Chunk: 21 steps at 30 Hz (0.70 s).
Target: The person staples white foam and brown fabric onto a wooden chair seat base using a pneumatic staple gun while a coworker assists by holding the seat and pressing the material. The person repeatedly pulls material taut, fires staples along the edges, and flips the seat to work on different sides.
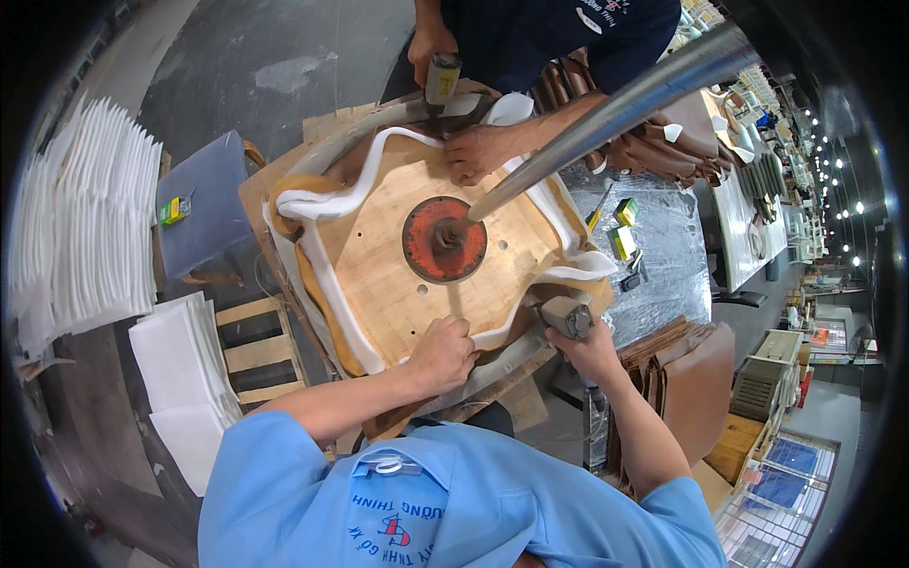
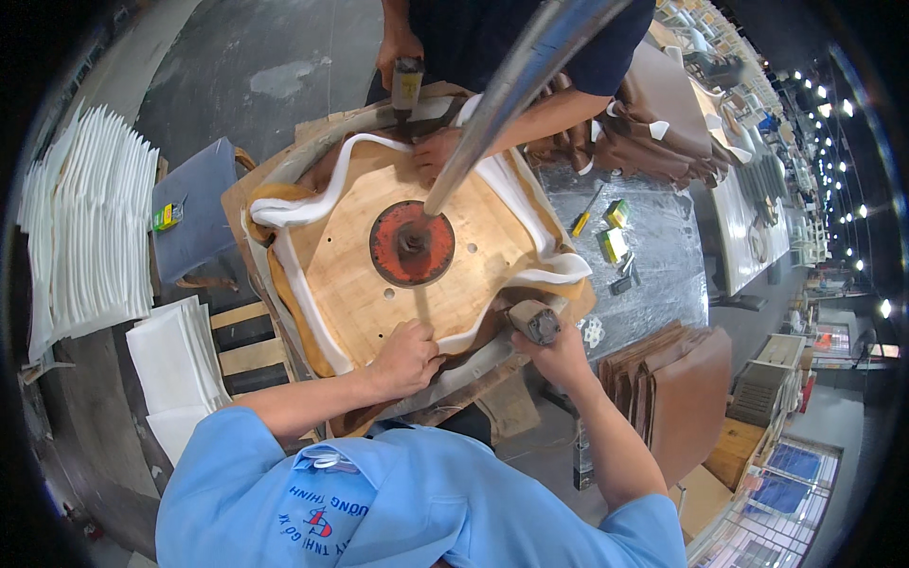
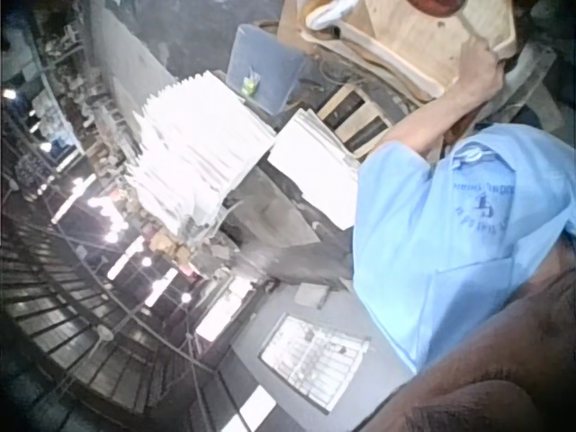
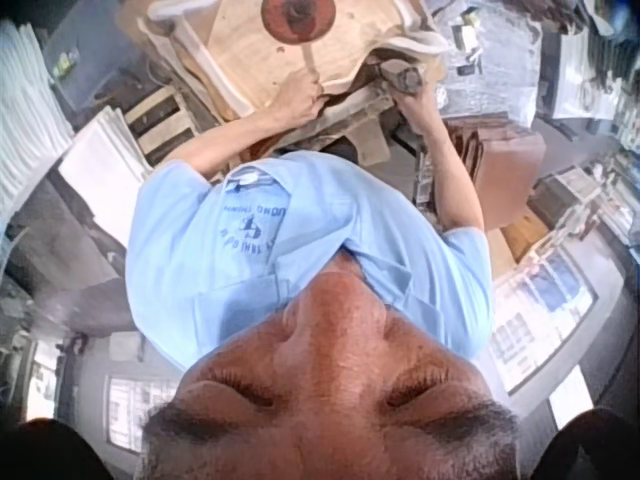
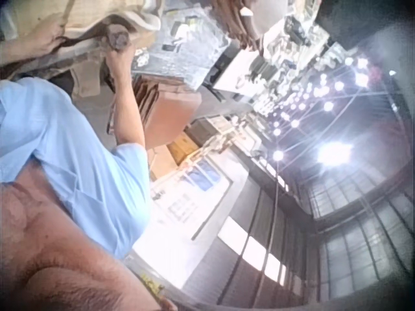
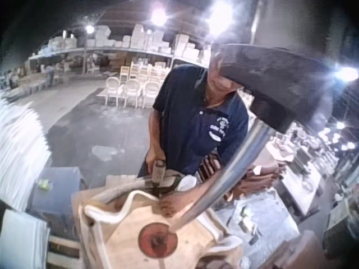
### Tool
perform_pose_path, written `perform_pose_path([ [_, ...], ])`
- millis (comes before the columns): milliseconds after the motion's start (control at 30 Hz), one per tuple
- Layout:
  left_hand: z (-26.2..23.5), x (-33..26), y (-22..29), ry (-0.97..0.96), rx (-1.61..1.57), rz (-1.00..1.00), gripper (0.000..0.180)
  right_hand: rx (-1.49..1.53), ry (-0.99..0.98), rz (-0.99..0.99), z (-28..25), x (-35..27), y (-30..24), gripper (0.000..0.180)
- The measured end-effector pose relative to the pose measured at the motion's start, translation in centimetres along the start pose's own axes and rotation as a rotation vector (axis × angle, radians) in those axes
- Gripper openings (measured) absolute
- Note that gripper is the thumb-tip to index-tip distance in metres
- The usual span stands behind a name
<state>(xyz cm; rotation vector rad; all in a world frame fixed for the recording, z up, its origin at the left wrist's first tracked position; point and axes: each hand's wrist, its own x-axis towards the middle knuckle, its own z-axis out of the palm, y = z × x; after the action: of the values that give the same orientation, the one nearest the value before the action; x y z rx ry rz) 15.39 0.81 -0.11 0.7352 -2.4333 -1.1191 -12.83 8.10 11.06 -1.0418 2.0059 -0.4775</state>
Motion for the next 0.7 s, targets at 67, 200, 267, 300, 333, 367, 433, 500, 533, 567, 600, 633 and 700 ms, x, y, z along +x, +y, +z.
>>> perform_pose_path([
  [67, -0.3, 0.3, -0.5, -0.003, -0.011, 0.007, 0.02, 0.002, -0.026, 0.102, -0.3, -0.1, 0.1, 0.055],
  [200, -0.4, 0.3, -1.6, 0.079, -0.019, -0.005, 0.019, 0.212, -0.129, 0.173, 0.7, -2.0, -0.3, 0.05],
  [267, -0.4, 0.0, -2.1, 0.106, 0.005, -0.006, 0.018, 0.32, -0.213, 0.141, 2.4, -3.3, -1.1, 0.046],
  [300, -0.3, 0.0, -2.2, 0.12, 0.016, -0.002, 0.018, 0.374, -0.251, 0.125, 3.4, -3.7, -1.9, 0.044],
  [333, -0.2, 0.0, -2.2, 0.135, 0.023, -0.015, 0.017, 0.354, -0.245, 0.154, 4.2, -4.2, -3.2, 0.042],
  [367, -0.1, 0.0, -2.2, 0.15, 0.031, -0.03, 0.017, 0.33, -0.26, 0.17, 4.9, -4.0, -3.6, 0.041],
  [433, 0.2, 0.1, -2.0, 0.184, 0.06, -0.036, 0.016, 0.286, -0.279, 0.203, 5.7, -3.8, -4.2, 0.04],
  [500, 0.5, 0.1, -2.0, 0.227, 0.113, -0.034, 0.014, 0.256, -0.28, 0.223, 6.3, -3.7, -4.8, 0.038],
  [533, 0.7, 0.0, -2.0, 0.246, 0.114, -0.035, 0.014, 0.233, -0.28, 0.236, 6.5, -3.5, -5.3, 0.038],
  [567, 0.8, 0.0, -2.0, 0.264, 0.115, -0.035, 0.014, 0.211, -0.28, 0.249, 6.7, -3.4, -5.7, 0.037],
  [600, 1.0, 0.0, -2.1, 0.285, 0.117, -0.032, 0.014, 0.169, -0.281, 0.244, 6.9, -3.3, -6.1, 0.037],
  [633, 1.2, 0.0, -2.3, 0.283, 0.105, -0.038, 0.015, 0.128, -0.283, 0.24, 7.0, -3.1, -6.5, 0.036],
  [700, 1.5, 0.1, -2.4, 0.276, 0.083, -0.048, 0.017, 0.087, -0.278, 0.227, 7.3, -2.9, -7.0, 0.036],
])
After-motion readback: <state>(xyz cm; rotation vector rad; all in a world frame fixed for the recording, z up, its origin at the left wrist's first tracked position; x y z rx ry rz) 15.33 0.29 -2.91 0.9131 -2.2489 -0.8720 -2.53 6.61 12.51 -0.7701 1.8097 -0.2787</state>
